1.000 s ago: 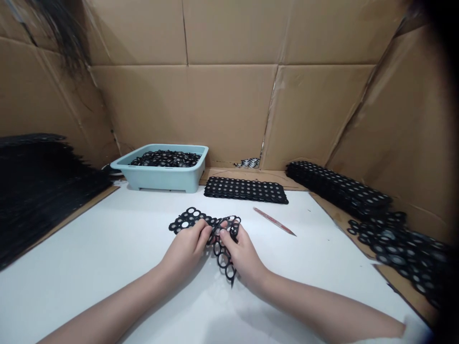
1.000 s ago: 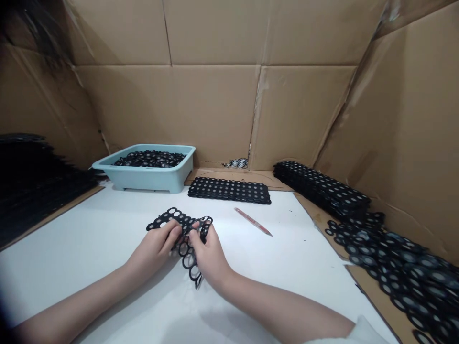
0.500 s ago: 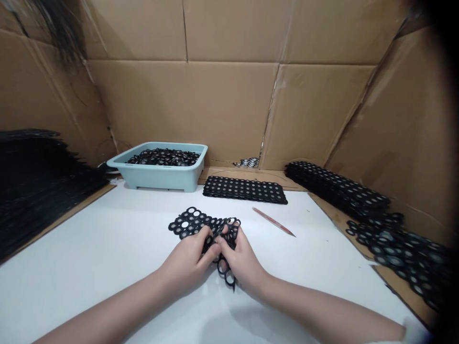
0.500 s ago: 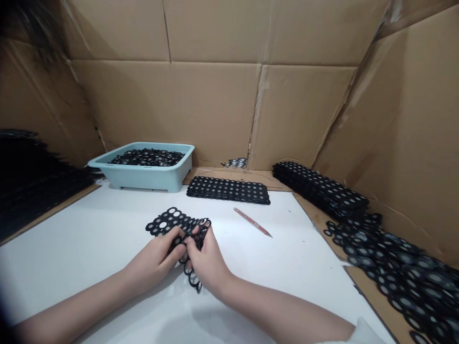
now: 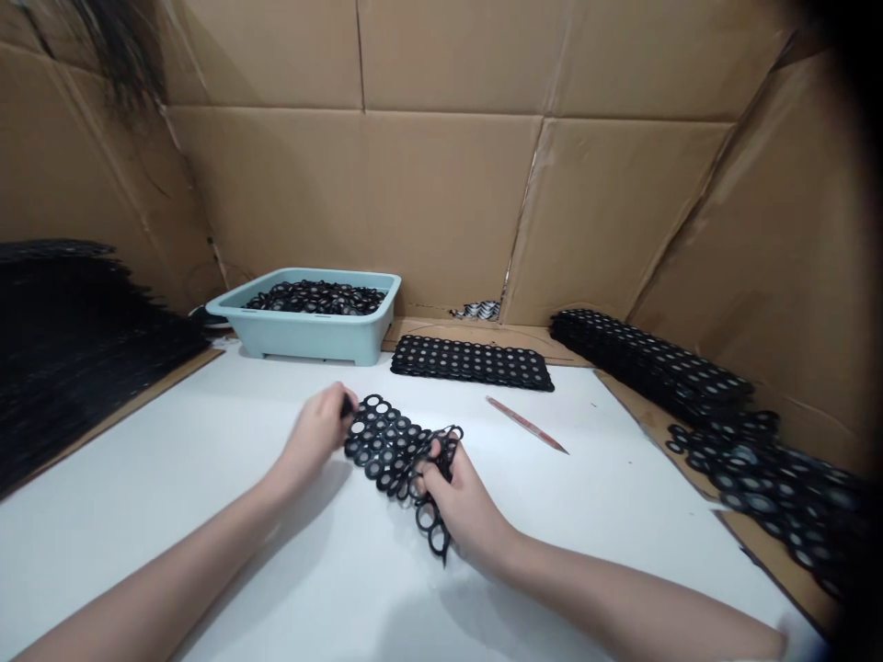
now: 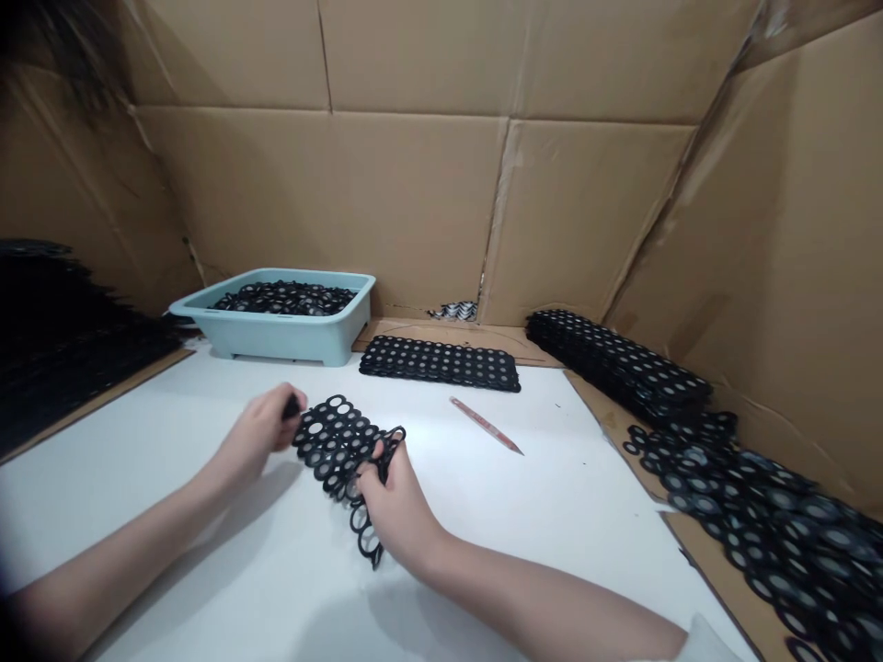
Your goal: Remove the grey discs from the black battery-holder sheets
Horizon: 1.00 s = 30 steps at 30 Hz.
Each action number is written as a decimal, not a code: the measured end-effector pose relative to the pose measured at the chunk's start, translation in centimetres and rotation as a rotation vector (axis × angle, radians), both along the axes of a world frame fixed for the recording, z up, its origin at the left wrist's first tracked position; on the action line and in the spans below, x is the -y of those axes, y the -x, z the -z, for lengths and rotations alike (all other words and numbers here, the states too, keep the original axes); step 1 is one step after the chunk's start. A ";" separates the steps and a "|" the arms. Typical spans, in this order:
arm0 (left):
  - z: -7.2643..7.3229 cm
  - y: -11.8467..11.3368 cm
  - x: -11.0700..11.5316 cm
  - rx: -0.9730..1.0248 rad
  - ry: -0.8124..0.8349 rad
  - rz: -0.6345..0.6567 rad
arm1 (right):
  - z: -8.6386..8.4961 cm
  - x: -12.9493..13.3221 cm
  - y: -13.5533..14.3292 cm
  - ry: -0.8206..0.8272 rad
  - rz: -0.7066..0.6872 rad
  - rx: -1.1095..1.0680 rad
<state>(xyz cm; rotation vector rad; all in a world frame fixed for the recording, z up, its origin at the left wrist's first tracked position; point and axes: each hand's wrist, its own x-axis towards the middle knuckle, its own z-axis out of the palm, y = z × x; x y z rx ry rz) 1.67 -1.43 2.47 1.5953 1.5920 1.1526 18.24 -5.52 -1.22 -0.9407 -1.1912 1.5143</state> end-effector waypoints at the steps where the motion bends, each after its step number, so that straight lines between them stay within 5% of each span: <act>1: -0.1 0.4 -0.4 0.012 -0.008 -0.064 | 0.0 0.1 0.0 0.014 -0.008 -0.016; 7: 0.2 -1.7 1.4 -0.395 -0.046 0.163 | -0.7 -0.5 -0.3 -0.053 -0.011 0.024; 11: 0.5 -3.1 2.9 -0.468 0.029 0.232 | -0.8 -0.6 -0.3 -0.119 -0.003 0.064; 19: 1.2 -3.1 3.5 -0.345 0.056 0.331 | -0.5 -0.4 -0.3 -0.120 -0.037 0.024; 30: 1.7 -3.2 2.7 -0.107 0.095 0.363 | -1.2 -0.6 -0.2 0.083 -0.024 -0.052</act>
